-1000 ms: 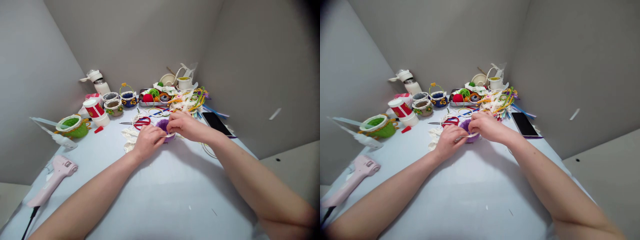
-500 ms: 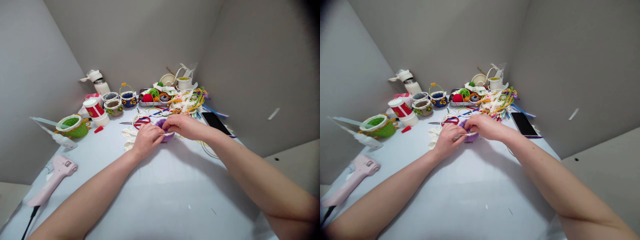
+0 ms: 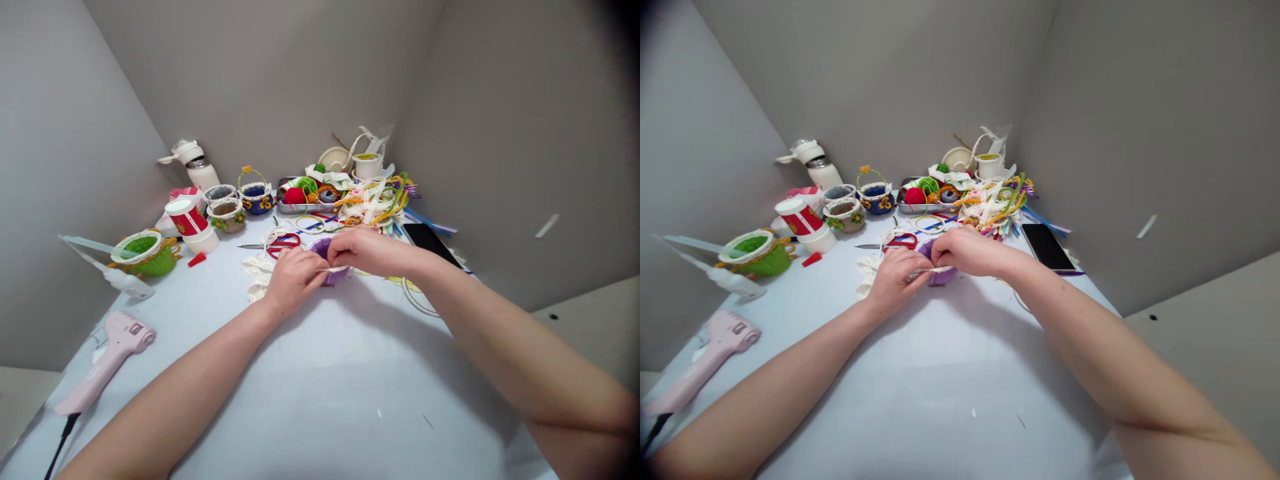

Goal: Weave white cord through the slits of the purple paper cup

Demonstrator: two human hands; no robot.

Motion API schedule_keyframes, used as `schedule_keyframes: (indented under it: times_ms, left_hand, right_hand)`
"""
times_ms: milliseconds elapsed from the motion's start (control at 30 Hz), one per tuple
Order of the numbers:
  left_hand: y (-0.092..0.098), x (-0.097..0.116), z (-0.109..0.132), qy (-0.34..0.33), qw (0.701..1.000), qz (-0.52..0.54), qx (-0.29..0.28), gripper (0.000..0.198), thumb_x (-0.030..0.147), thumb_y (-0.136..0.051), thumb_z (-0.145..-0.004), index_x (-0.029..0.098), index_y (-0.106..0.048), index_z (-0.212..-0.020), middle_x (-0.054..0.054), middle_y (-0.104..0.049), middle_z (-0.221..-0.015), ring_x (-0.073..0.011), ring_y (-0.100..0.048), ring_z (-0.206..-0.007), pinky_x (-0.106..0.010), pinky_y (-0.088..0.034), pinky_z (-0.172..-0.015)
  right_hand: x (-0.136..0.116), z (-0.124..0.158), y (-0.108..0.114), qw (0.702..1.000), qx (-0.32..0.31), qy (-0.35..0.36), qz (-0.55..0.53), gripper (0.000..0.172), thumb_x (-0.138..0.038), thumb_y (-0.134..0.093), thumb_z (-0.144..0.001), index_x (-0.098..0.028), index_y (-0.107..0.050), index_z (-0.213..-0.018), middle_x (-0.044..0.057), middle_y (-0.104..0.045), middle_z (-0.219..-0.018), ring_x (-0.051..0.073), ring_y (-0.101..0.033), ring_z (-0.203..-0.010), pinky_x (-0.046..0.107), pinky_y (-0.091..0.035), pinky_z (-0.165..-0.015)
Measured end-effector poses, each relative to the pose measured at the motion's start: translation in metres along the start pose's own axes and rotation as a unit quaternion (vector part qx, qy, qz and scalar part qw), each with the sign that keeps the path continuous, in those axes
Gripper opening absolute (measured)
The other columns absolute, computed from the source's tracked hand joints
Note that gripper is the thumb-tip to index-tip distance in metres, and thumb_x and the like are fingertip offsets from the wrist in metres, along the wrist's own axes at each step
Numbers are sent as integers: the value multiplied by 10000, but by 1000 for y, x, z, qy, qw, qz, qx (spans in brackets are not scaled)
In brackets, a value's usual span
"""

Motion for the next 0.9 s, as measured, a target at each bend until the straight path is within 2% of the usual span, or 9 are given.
schedule_keyframes:
  times_ms: [100,233,300,433,567,667,767,900]
  left_hand:
    - [0,1,-1,-2,1000,2,-1,166,282,-550,-924,211,-693,-882,-26,-727,-884,-175,-601,-824,-338,-391,-771]
    - [1,1,0,-3,1000,3,7,139,277,-567,-915,219,-693,-898,-21,-724,-889,-175,-600,-835,-337,-391,-781]
    - [1,0,0,4,1000,5,6,142,281,-568,-915,217,-693,-893,-23,-722,-889,-177,-600,-840,-339,-391,-787]
    - [0,-2,0,12,1000,16,-4,146,280,-561,-920,219,-692,-913,-24,-720,-904,-184,-594,-858,-345,-383,-795]
    - [0,-4,-1,21,999,28,-8,137,287,-575,-915,211,-687,-895,-16,-718,-900,-183,-564,-849,-348,-368,-798]
    - [0,-4,-2,32,999,27,-15,122,271,-580,-911,214,-687,-892,-7,-721,-906,-184,-543,-856,-351,-352,-806]
    - [1,-4,-1,43,999,17,-25,120,258,-578,-908,217,-688,-886,-6,-722,-917,-188,-537,-874,-359,-334,-811]
    - [2,2,3,36,999,16,-28,138,278,-566,-913,215,-687,-890,-16,-720,-913,-194,-529,-882,-370,-324,-815]
  right_hand:
    - [4,0,3,999,2,-45,7,169,-108,-528,-808,-182,-670,-757,2,-668,-763,127,-540,-686,240,-337,-645]
    - [3,-1,-2,999,-8,-42,32,173,-104,-517,-833,-173,-650,-745,20,-666,-794,155,-552,-759,270,-341,-706]
    - [-2,2,0,998,34,-29,49,171,-119,-510,-861,-181,-658,-803,35,-671,-862,183,-562,-851,306,-342,-777]
    - [-25,26,8,973,170,57,143,157,-192,-504,-928,-215,-657,-955,64,-645,-1030,213,-521,-1010,381,-303,-905]
    - [-42,47,-11,931,186,162,268,175,-175,-486,-950,-222,-654,-933,44,-651,-961,186,-504,-936,381,-325,-899]
    - [-44,51,-22,885,247,216,332,156,-155,-513,-938,-213,-650,-891,32,-664,-942,173,-508,-918,371,-355,-894]
    - [-47,53,-27,849,312,274,327,109,-146,-573,-907,-193,-640,-835,10,-676,-890,153,-532,-880,338,-402,-843]
    - [-53,56,-35,847,322,313,286,59,-128,-603,-891,-174,-638,-877,-5,-682,-843,138,-562,-866,315,-454,-814]
Point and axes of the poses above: each hand's wrist, its own z-axis away from the middle knuckle, its own y-axis out of the back of the hand, x = y × z, the point moved 7 cm from there along -z, towards the middle knuckle
